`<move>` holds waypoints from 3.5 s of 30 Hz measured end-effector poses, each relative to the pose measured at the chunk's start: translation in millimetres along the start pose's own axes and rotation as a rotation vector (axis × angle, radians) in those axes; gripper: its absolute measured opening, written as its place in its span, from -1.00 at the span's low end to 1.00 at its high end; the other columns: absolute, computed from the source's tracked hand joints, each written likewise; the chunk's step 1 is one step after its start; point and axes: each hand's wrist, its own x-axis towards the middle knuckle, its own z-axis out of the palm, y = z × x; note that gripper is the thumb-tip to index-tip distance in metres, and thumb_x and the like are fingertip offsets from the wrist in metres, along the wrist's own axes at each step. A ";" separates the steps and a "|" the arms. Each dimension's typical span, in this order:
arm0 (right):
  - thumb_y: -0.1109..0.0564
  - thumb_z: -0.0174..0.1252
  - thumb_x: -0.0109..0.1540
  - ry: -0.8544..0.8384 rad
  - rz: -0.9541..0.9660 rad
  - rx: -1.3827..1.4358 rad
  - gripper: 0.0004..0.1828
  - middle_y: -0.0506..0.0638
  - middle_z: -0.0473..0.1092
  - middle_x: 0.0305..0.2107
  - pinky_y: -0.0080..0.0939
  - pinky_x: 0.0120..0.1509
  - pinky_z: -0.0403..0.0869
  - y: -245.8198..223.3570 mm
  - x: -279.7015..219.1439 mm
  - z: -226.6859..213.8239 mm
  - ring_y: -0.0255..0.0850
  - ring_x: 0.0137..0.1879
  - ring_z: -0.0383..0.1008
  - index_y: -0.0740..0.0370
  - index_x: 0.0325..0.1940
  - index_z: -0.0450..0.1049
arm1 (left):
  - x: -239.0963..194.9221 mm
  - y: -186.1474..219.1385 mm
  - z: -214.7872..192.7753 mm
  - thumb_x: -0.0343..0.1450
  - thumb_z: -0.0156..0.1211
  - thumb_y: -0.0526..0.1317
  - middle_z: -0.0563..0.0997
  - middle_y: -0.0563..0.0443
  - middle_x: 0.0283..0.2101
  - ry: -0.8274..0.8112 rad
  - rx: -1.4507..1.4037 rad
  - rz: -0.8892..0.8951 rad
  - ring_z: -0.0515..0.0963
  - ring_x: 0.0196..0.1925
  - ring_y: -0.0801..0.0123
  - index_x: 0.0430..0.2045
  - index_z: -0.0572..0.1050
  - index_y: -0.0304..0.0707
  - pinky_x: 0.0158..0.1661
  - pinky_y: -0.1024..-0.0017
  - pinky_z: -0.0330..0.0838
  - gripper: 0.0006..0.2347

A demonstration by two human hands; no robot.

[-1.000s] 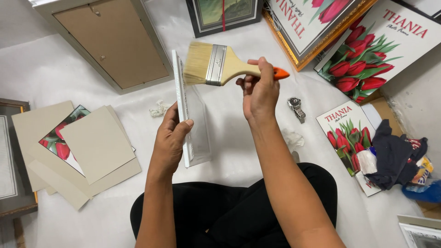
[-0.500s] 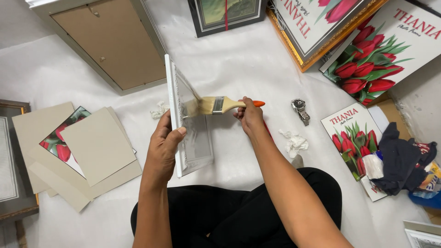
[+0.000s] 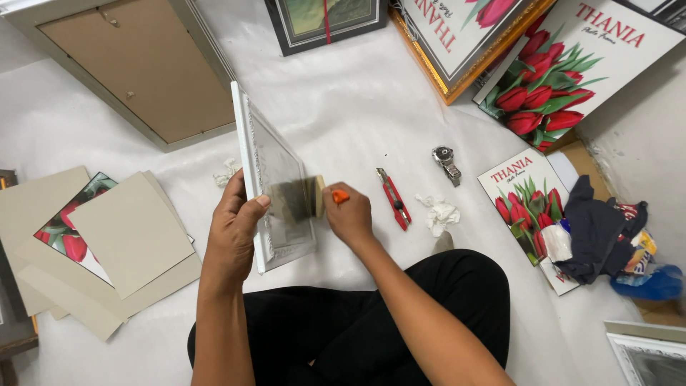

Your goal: Assembling a picture frame by cleaning the glass and inserting the backing board

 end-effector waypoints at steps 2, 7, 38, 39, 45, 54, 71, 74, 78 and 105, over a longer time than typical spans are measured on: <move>-0.10 0.10 0.28 -0.053 0.006 -0.030 -0.74 0.16 0.53 -0.44 0.02 -0.14 0.54 0.1 -29.2 -15.6 0.13 -0.23 0.60 0.02 -0.23 0.63 | 1.8 -1.5 0.7 0.39 0.06 -0.22 0.42 -0.26 0.25 -0.007 0.005 0.005 0.38 0.27 0.10 0.36 0.24 -0.30 0.30 0.02 0.20 -0.45; -0.06 0.09 0.24 -0.297 0.016 -0.114 -0.69 0.20 0.55 -0.46 0.05 -0.14 0.53 -13.0 -50.7 -64.8 0.16 -0.27 0.58 0.15 -0.26 0.64 | 3.7 2.9 5.1 0.39 0.06 -0.23 0.41 -0.30 0.25 -0.034 0.015 0.020 0.37 0.28 0.05 0.36 0.22 -0.32 0.30 -0.01 0.19 -0.44; -0.35 0.11 0.23 -0.333 0.310 -0.628 -0.25 0.38 0.39 0.15 0.11 0.32 0.43 154.2 12.2 -242.4 0.22 0.24 0.50 -0.09 0.46 0.34 | 16.2 -177.5 -112.1 0.12 0.06 -0.44 0.63 -0.06 -0.09 0.298 -0.390 -0.411 0.66 -0.13 0.18 0.14 0.43 -0.08 -0.07 0.29 0.56 -0.41; -0.21 0.22 0.21 -0.332 0.192 -0.713 -0.30 0.26 0.28 0.28 0.02 0.27 0.50 153.7 24.6 -237.8 0.08 0.20 0.55 -0.29 0.46 0.33 | 18.5 -191.1 -114.6 0.12 0.06 -0.44 0.63 -0.07 -0.07 0.300 -0.401 -0.422 0.65 -0.11 0.17 0.15 0.42 -0.08 -0.04 0.27 0.55 -0.39; 0.06 0.12 0.31 -0.677 -0.342 -1.206 -0.46 0.10 0.20 0.36 -0.04 0.25 0.55 101.4 37.5 -189.1 0.09 0.26 0.49 -0.07 0.41 0.32 | 29.5 -216.8 -116.9 0.10 0.06 -0.44 0.62 -0.12 -0.02 0.325 -0.465 -0.434 0.65 -0.03 0.12 0.19 0.39 -0.11 0.04 0.24 0.53 -0.35; 0.06 0.07 0.27 -0.294 -0.372 -0.808 -0.68 0.03 0.51 -0.08 -0.04 0.13 0.55 77.0 53.7 -103.7 0.00 0.05 0.60 0.07 0.06 0.59 | 41.2 -228.0 -116.0 0.12 0.19 -0.34 0.62 -0.11 -0.14 0.418 -0.412 -0.558 0.63 -0.10 0.13 0.14 0.44 -0.09 -0.02 0.21 0.55 -0.41; -0.29 -0.37 0.46 -0.228 -0.259 -0.643 -0.17 0.41 -0.13 0.50 0.30 0.63 -0.27 4.4 37.5 98.6 0.21 0.63 -0.21 0.45 0.56 -0.08 | 32.9 -160.7 -91.2 0.55 -0.07 0.16 0.40 -0.44 0.25 0.518 -0.230 -0.555 0.39 0.32 -0.15 0.29 0.31 -0.43 0.24 0.01 0.35 -0.40; -0.36 -0.43 0.44 -0.273 -0.257 -0.595 -0.11 0.40 -0.18 0.52 0.27 0.64 -0.25 -29.9 40.8 108.8 0.25 0.64 -0.26 0.43 0.58 -0.12 | 36.6 -167.3 -88.1 0.53 0.01 0.16 0.56 -0.38 0.07 0.497 -0.192 -0.544 0.58 0.13 -0.04 0.24 0.37 -0.45 0.05 0.07 0.54 -0.41; -0.33 -0.41 0.45 -0.447 -0.571 -0.598 -0.18 0.29 -0.20 0.55 0.23 0.67 -0.21 -59.0 53.3 145.9 0.22 0.65 -0.27 0.26 0.62 -0.13 | 41.6 -189.2 -91.5 0.49 0.21 0.04 0.65 -0.21 -0.18 0.531 -0.143 -0.468 0.64 -0.15 0.25 0.11 0.48 -0.41 -0.18 0.27 0.63 -0.54; -0.25 -0.40 0.47 -0.577 -0.068 -0.537 -0.13 0.65 -0.15 0.42 0.31 0.63 -0.26 -50.5 -81.8 16.1 0.44 0.59 -0.29 0.68 0.48 -0.09 | 42.4 -197.4 -90.2 0.51 0.24 0.04 0.64 -0.36 -0.24 0.530 -0.151 -0.448 0.69 -0.28 0.10 0.10 0.43 -0.50 -0.26 0.18 0.67 -0.51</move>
